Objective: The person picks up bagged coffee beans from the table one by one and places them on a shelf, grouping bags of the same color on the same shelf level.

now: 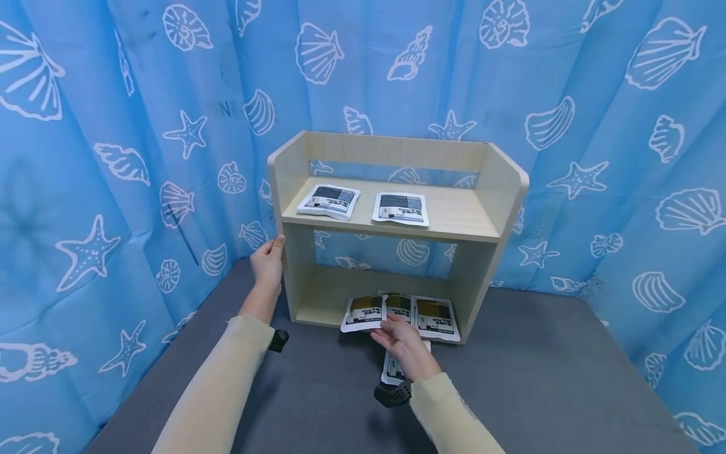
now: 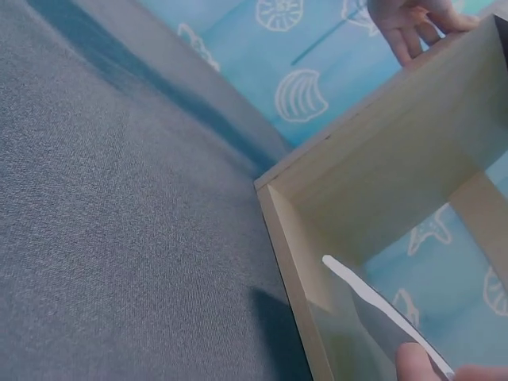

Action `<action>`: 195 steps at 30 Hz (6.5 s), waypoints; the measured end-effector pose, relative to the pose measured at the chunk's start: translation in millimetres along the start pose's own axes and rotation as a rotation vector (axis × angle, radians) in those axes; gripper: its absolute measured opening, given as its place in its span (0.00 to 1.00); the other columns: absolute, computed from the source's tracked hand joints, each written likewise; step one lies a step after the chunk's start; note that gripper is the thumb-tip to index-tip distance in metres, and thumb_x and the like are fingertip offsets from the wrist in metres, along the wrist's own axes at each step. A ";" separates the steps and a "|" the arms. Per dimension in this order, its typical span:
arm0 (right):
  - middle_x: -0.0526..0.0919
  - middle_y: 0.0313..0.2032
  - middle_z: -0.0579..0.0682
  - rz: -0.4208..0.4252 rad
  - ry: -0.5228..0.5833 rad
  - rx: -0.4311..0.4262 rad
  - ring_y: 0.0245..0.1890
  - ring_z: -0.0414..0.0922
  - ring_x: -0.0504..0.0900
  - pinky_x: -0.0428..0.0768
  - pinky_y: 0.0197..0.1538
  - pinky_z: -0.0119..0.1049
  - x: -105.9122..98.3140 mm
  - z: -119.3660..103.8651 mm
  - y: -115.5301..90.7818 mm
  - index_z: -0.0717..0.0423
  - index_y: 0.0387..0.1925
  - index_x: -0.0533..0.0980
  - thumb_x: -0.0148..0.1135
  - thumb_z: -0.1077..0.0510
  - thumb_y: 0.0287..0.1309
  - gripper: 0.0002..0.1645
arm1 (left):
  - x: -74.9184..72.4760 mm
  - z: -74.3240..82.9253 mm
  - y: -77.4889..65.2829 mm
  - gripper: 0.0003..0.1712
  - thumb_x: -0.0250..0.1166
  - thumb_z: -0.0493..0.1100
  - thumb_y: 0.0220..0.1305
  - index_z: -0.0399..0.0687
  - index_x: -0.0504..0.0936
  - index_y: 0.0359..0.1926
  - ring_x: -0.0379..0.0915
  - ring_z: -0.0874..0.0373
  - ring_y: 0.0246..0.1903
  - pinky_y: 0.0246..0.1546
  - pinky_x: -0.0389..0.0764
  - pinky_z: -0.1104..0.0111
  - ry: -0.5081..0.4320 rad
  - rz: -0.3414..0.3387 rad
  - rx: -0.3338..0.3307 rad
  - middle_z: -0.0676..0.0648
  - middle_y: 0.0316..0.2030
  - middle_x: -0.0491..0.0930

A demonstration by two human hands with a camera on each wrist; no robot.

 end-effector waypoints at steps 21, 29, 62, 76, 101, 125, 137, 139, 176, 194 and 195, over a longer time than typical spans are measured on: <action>0.47 0.70 0.72 0.001 0.067 0.044 0.66 0.62 0.62 0.71 0.60 0.41 21.8 5.1 21.7 0.68 0.74 0.39 0.40 0.78 0.66 0.39 | 0.1 0.2 -0.3 0.29 0.55 0.55 0.70 0.34 0.77 0.58 0.68 0.50 0.53 0.57 0.71 0.57 0.019 0.004 0.004 0.37 0.58 0.74; 0.57 0.65 0.74 0.049 0.089 0.097 0.64 0.61 0.65 0.73 0.58 0.38 28.0 6.2 28.1 0.78 0.68 0.48 0.42 0.77 0.66 0.31 | -0.1 0.6 -0.7 0.29 0.55 0.55 0.71 0.34 0.77 0.58 0.68 0.50 0.53 0.58 0.70 0.57 0.021 0.002 0.003 0.38 0.58 0.74; 0.36 0.69 0.77 -0.027 0.129 0.042 0.67 0.67 0.53 0.49 0.69 0.55 26.4 -3.0 16.0 0.77 0.69 0.32 0.31 0.73 0.68 0.34 | 0.7 1.6 -4.5 0.31 0.56 0.57 0.69 0.37 0.77 0.59 0.68 0.48 0.58 0.60 0.70 0.57 0.009 -0.001 0.006 0.39 0.59 0.74; 0.54 0.60 0.78 -0.018 0.036 0.025 0.22 0.39 0.64 0.57 0.68 0.54 19.9 -7.5 9.5 0.76 0.68 0.40 0.31 0.73 0.67 0.31 | 0.2 0.6 -4.8 0.30 0.54 0.56 0.71 0.35 0.77 0.59 0.68 0.47 0.57 0.60 0.69 0.56 0.020 -0.007 -0.015 0.38 0.60 0.73; 0.37 0.72 0.72 -0.106 0.197 0.045 0.72 0.66 0.42 0.42 0.70 0.57 -28.3 -32.9 -30.2 0.63 0.72 0.24 0.32 0.65 0.73 0.39 | -1.4 1.8 -5.7 0.30 0.55 0.56 0.70 0.37 0.76 0.61 0.69 0.47 0.58 0.60 0.71 0.57 0.001 -0.003 -0.034 0.37 0.60 0.74; 0.41 0.73 0.70 -0.033 0.059 0.030 0.71 0.66 0.45 0.42 0.70 0.60 -80.4 -43.6 -53.0 0.62 0.74 0.29 0.35 0.63 0.74 0.38 | 0.0 0.7 -4.5 0.30 0.54 0.56 0.70 0.36 0.76 0.60 0.68 0.48 0.58 0.61 0.70 0.57 0.010 -0.004 -0.028 0.38 0.60 0.73; 0.37 0.73 0.68 0.032 0.077 0.071 0.72 0.66 0.40 0.41 0.70 0.60 -104.4 -35.8 -55.1 0.60 0.74 0.27 0.36 0.62 0.74 0.39 | 0.2 1.7 -5.9 0.31 0.56 0.59 0.68 0.37 0.80 0.56 0.71 0.49 0.54 0.57 0.73 0.59 0.007 0.021 -0.006 0.39 0.56 0.76; 0.36 0.73 0.68 0.033 0.085 0.079 0.72 0.66 0.39 0.40 0.70 0.61 -106.9 -33.5 -55.3 0.59 0.74 0.28 0.35 0.62 0.74 0.38 | 0.3 0.7 -3.9 0.30 0.55 0.57 0.70 0.36 0.78 0.58 0.69 0.48 0.56 0.59 0.71 0.57 0.014 0.010 -0.016 0.38 0.58 0.75; 0.40 0.72 0.73 -0.030 0.100 0.176 0.68 0.71 0.49 0.54 0.66 0.63 -117.5 10.0 -61.1 0.65 0.74 0.37 0.41 0.65 0.74 0.36 | 0.3 1.1 -6.6 0.31 0.54 0.58 0.70 0.34 0.78 0.57 0.69 0.52 0.49 0.54 0.72 0.59 0.028 0.008 -0.009 0.37 0.54 0.76; 0.82 0.29 0.54 0.079 0.099 0.155 0.31 0.45 0.82 0.77 0.55 0.48 -114.9 20.6 -48.4 0.64 0.74 0.44 0.45 0.72 0.70 0.37 | 0.2 1.6 -7.7 0.30 0.54 0.56 0.71 0.33 0.78 0.56 0.70 0.49 0.51 0.56 0.72 0.57 0.028 0.017 -0.011 0.36 0.55 0.76; 0.82 0.28 0.54 0.086 0.097 0.156 0.31 0.45 0.82 0.78 0.54 0.47 -114.3 20.5 -48.6 0.64 0.74 0.45 0.45 0.72 0.70 0.37 | 0.0 1.2 -7.5 0.30 0.54 0.56 0.71 0.33 0.78 0.56 0.70 0.49 0.51 0.56 0.72 0.57 0.028 0.018 -0.010 0.36 0.55 0.76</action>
Point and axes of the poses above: each hand's wrist, its own y-axis towards the middle knuckle, its own x-axis out of the palm, z = x × y, the point moved 4 cm from there along y, towards the middle knuckle
